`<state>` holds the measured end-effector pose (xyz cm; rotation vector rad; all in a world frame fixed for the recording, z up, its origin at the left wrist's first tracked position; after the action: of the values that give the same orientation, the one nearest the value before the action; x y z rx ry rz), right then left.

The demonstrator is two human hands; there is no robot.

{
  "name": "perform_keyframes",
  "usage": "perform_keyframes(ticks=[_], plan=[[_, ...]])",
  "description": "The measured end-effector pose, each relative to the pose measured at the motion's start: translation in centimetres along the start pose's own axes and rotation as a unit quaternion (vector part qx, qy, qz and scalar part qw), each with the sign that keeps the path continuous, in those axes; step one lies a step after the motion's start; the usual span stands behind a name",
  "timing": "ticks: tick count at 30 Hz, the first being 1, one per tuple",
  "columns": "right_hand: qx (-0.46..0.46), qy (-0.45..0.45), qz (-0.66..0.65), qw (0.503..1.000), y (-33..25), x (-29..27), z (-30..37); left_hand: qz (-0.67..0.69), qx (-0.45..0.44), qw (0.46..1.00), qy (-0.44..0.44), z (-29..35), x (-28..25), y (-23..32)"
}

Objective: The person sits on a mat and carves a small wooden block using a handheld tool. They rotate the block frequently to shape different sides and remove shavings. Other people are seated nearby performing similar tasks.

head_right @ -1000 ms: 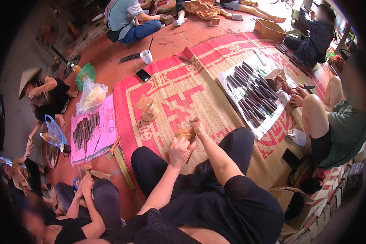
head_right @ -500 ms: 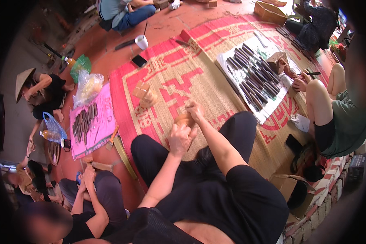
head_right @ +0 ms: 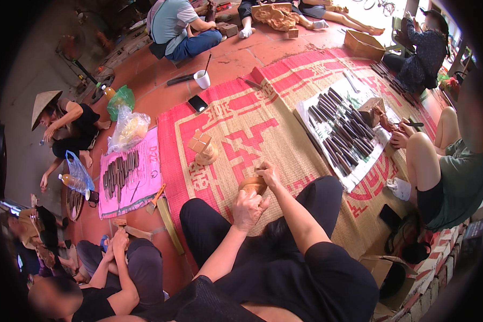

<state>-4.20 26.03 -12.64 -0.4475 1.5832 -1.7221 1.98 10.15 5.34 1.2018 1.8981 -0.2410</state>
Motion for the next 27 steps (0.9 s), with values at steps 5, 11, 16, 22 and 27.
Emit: perform_keyframes(ticks=[5,11,16,22,27], plan=[[0.001,-0.158,-0.129,0.979,-1.9,1.0,0.4,0.028,0.001,0.999,0.020,-0.7,0.0,-0.4],[-0.098,-0.203,0.024,0.974,-4.5,1.2,0.5,0.024,0.007,1.000,0.010,-0.1,0.2,0.0],[-0.121,-0.228,0.085,0.962,-3.5,2.9,3.1,0.034,0.004,0.999,-0.009,-0.1,-0.4,0.8],[-0.115,-0.097,0.145,0.978,-3.9,3.0,1.0,0.047,0.009,0.999,0.003,-2.0,-0.5,-0.3],[-0.020,-0.029,0.055,0.998,-4.0,0.2,-0.2,0.034,0.010,0.999,0.009,-0.8,-0.3,-0.6]])
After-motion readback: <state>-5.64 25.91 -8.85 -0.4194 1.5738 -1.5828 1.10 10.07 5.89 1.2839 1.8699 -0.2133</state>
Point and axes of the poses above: each hand's wrist, its own z-axis away from the middle knuckle, its own x-axis out of the palm, y = z × x, the point moved 7 cm from there along -z, towards the middle knuckle, and after that the axes turned 9 degrees about y, right-handed, at the moved point
